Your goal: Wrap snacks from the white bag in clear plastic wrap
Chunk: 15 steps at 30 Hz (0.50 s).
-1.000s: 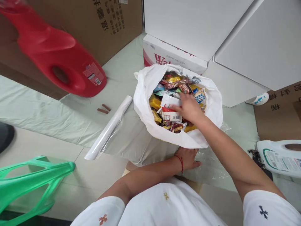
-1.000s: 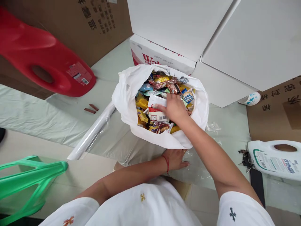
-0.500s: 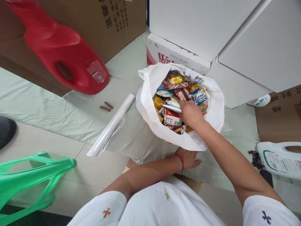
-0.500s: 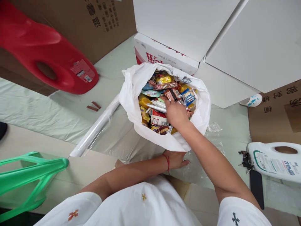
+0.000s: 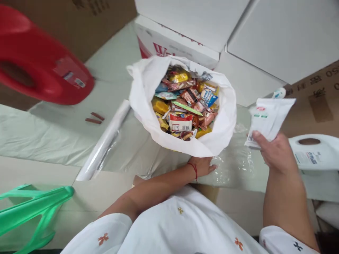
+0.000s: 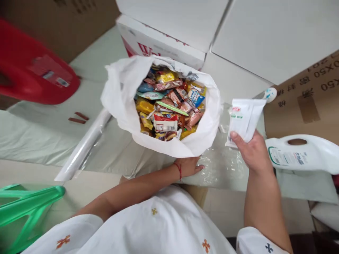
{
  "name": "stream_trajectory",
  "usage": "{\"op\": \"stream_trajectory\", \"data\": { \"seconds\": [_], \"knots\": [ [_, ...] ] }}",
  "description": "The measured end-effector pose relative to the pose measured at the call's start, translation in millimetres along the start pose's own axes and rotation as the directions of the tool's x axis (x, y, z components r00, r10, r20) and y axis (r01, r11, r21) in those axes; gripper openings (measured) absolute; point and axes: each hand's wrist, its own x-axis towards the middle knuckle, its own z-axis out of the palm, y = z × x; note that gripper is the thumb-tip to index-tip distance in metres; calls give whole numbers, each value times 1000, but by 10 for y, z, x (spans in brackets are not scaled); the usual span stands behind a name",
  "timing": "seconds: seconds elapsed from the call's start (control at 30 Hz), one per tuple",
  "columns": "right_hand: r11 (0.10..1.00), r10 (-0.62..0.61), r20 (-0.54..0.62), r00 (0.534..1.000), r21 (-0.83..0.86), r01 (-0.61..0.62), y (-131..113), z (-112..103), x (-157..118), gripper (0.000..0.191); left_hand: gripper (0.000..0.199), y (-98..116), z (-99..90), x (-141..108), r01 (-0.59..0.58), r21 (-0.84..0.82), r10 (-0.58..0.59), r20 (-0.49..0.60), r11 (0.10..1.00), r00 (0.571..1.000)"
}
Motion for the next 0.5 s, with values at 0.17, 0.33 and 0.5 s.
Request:
{"op": "stream_trajectory", "data": {
  "seconds": [0.17, 0.33, 0.5],
  "knots": [
    [931, 365, 133, 921, -40, -363, 616, -93, -606, 56, 71, 32, -13, 12, 10, 71, -10, -8, 997, 1000],
    [904, 423, 126, 897, -127, -408, 862, 367, -715, 53, 92, 55, -20, 23, 26, 148, -22, -28, 989, 999],
    [880, 213, 53, 976, -444, -168, 1074, 550, -716, 40, 103, 39, -2, 25, 34, 193, -20, -78, 981, 997]
  ]
}}
